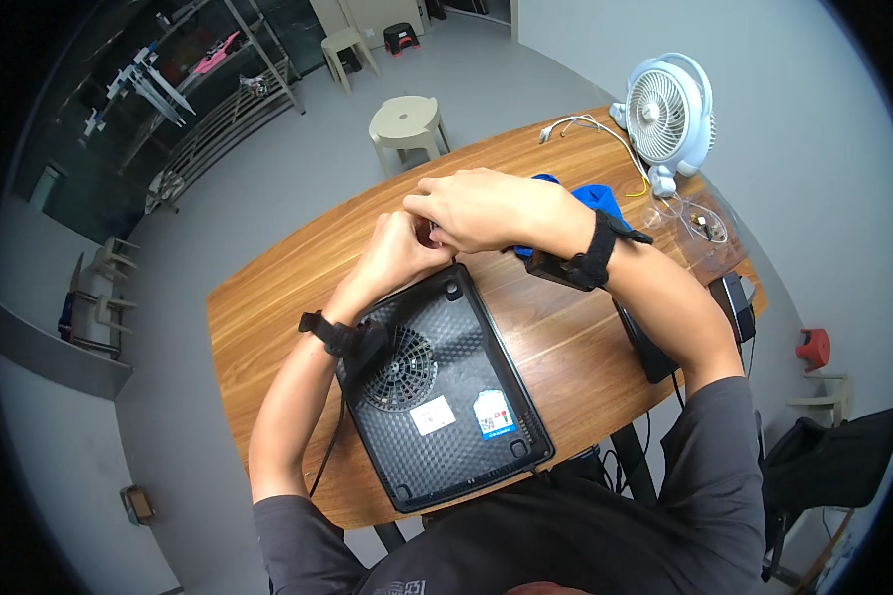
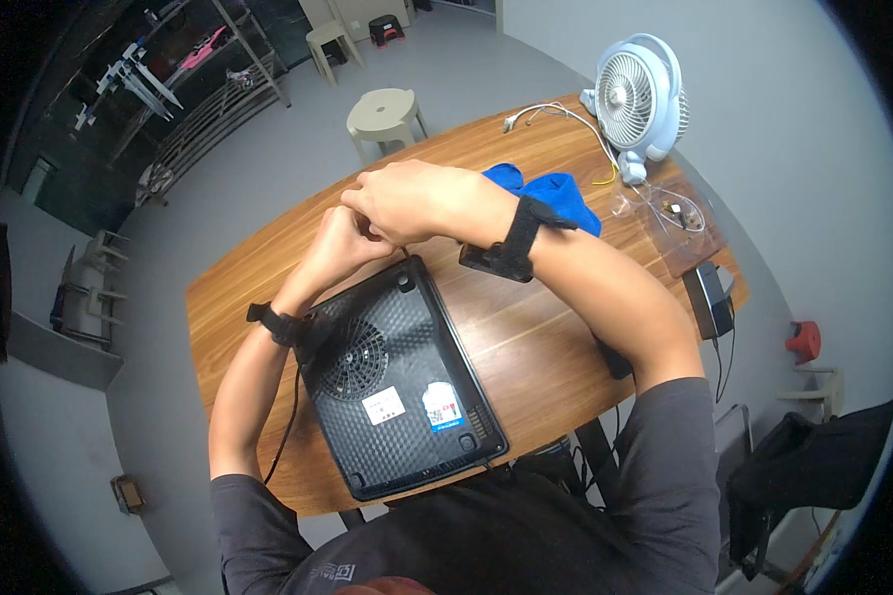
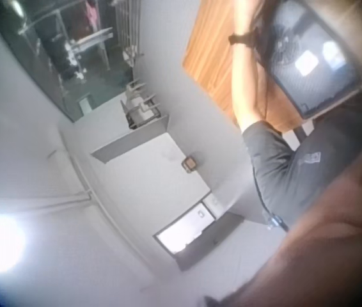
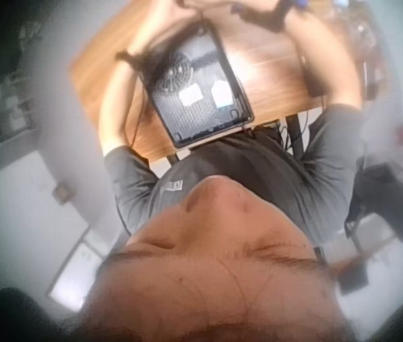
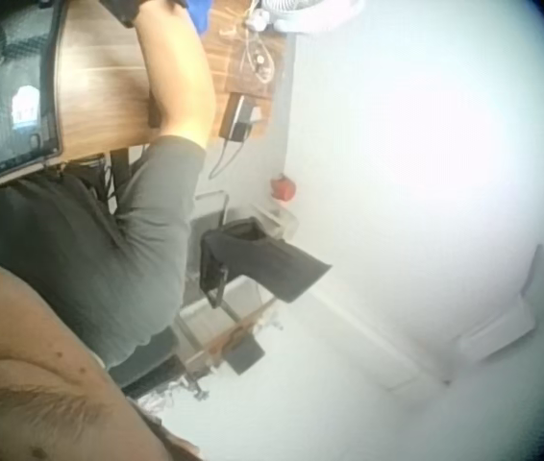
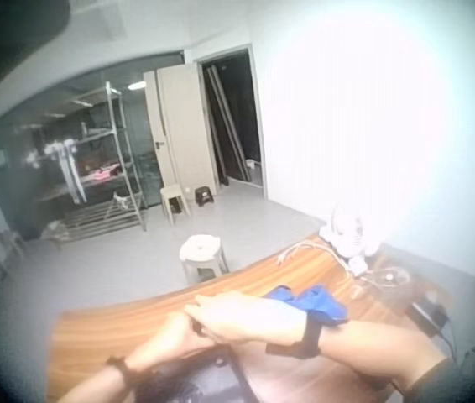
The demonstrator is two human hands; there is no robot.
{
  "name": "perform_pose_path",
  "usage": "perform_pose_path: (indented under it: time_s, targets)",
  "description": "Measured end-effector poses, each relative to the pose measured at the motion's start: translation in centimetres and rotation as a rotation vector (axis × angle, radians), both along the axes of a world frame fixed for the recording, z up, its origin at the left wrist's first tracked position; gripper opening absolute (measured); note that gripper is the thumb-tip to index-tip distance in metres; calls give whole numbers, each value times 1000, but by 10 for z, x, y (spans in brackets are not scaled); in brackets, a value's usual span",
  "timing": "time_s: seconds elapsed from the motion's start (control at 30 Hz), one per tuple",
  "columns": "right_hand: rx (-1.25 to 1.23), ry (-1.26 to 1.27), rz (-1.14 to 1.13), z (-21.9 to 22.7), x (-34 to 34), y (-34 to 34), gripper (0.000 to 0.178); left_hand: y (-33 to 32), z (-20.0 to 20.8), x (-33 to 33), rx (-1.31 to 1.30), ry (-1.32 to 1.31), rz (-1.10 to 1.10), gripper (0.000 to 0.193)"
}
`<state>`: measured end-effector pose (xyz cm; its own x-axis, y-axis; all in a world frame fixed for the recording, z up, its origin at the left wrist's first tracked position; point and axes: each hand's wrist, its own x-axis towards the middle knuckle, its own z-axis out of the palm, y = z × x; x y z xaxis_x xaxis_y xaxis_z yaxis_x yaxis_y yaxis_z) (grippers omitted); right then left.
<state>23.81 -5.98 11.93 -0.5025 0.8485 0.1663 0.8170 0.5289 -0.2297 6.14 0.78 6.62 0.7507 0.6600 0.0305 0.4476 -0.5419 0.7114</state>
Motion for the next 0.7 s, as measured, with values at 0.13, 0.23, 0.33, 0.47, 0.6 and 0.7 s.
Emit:
perform_pose_path:
  time_s: [0.13,0.23,0.33,0.47,0.6,0.7]
  targets:
    - [-47,-36,-120,-7,-7,4,31,-4,-4,2,-19,-70,35,30]
    - [-57,-218,-195,5,-15,1,30,-5,-6,0,-63,-121,17,30]
    - [-7,-282,-181,0,-15,2,30,-8,1,0,-40,-54,16,30]
    - [-36,-144,-215,8,-18,-8,33,-3,-6,-6,20,-26,81,30]
    - [-133,-125,-136,14,-14,-9,36,-3,-8,-15,-12,-15,37,28]
    - [-108,-94,-195,2,-19,-3,37,-4,-3,-13,-30,-24,18,27]
